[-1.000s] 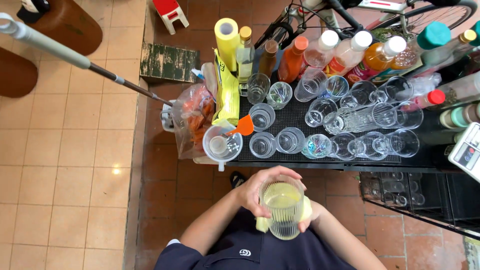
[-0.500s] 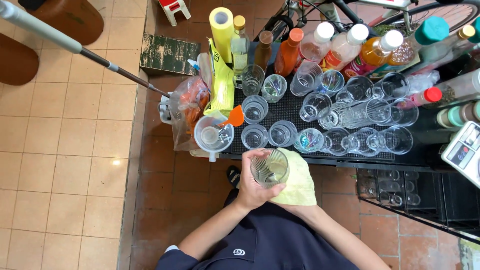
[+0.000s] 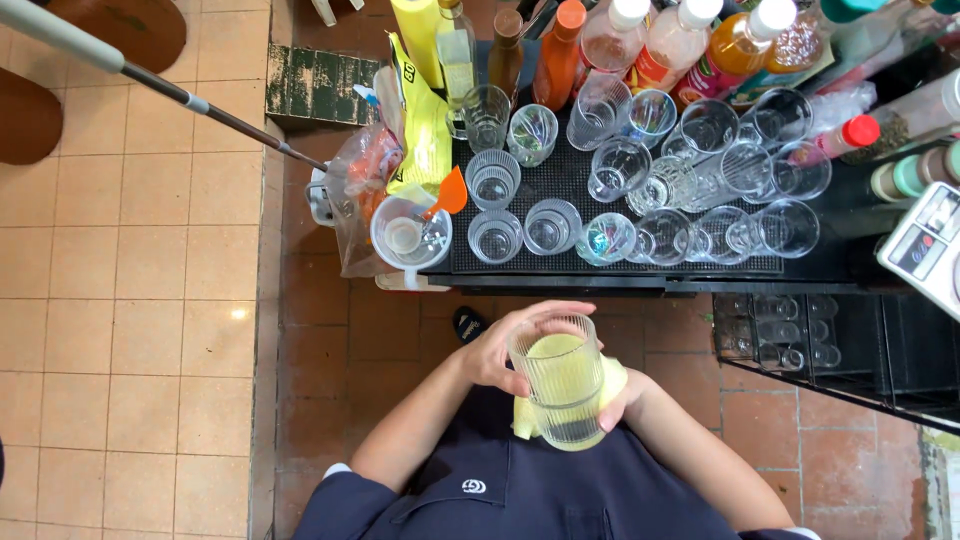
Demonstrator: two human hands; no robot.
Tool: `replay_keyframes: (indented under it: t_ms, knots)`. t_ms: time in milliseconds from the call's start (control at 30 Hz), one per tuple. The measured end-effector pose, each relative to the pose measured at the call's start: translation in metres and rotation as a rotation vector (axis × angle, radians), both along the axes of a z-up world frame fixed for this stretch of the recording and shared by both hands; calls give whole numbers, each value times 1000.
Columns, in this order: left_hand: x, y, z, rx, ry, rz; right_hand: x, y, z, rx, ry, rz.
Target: Wiping and cleaning various drinking glasses with a yellow cloth.
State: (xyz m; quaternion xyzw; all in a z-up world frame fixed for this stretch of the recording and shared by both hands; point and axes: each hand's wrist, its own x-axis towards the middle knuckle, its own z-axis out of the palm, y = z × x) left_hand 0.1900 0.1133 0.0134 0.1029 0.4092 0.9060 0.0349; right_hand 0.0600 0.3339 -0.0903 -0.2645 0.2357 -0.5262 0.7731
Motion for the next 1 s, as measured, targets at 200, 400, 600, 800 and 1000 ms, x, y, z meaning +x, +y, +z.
replay_keyframes:
  t_ms: [200,400,600,800,1000]
  knots:
    - [14,-1,-1,-272,8,240,19,-20,49,119,-133,-243]
    - [35,10,2,-461,-49,497,41,-39,93,13,674,-465]
    - [45,25,-2,-603,-68,761,54,-55,97,-161,1646,-585]
    - [44,27,4,-607,-64,731,65,-26,61,-81,1503,-634]
    - [41,22,-15,-660,-48,394,67,-6,67,65,1243,-753]
